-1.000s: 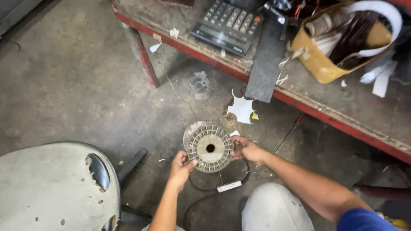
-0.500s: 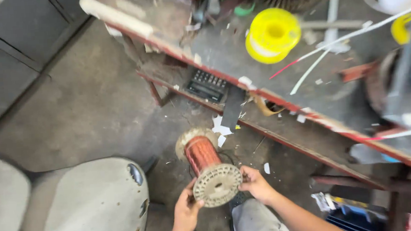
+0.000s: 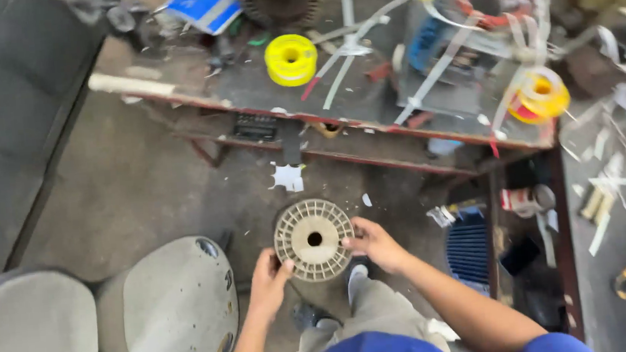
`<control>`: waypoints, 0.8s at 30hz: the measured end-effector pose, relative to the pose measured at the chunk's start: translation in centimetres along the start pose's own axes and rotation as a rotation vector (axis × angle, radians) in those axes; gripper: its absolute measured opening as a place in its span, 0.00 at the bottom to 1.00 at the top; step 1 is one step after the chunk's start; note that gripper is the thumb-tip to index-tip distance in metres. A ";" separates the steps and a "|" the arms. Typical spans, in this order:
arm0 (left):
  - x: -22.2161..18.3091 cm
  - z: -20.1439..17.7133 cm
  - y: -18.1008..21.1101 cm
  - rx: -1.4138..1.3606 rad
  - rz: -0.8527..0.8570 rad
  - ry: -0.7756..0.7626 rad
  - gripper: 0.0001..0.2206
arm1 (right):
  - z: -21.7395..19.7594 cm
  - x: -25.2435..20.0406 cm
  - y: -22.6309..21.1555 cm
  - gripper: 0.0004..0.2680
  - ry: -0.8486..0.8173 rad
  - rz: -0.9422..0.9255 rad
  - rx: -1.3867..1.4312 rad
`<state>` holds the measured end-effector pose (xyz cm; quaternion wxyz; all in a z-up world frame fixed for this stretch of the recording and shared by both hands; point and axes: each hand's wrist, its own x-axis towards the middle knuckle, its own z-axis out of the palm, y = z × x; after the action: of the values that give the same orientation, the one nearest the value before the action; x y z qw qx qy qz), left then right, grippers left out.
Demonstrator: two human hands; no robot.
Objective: Repairing an electric motor by stripping wire insulation and making connections on the stator.
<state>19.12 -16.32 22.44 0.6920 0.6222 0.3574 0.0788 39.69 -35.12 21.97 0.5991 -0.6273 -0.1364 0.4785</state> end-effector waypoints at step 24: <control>16.2 13.0 9.8 -0.038 0.575 0.123 0.33 | -11.5 -4.4 -19.4 0.35 0.012 -0.633 -0.367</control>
<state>41.95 -15.68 24.60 0.6300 0.6789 0.2061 0.3158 54.01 -40.81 38.96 0.5960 -0.6537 -0.4039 0.2332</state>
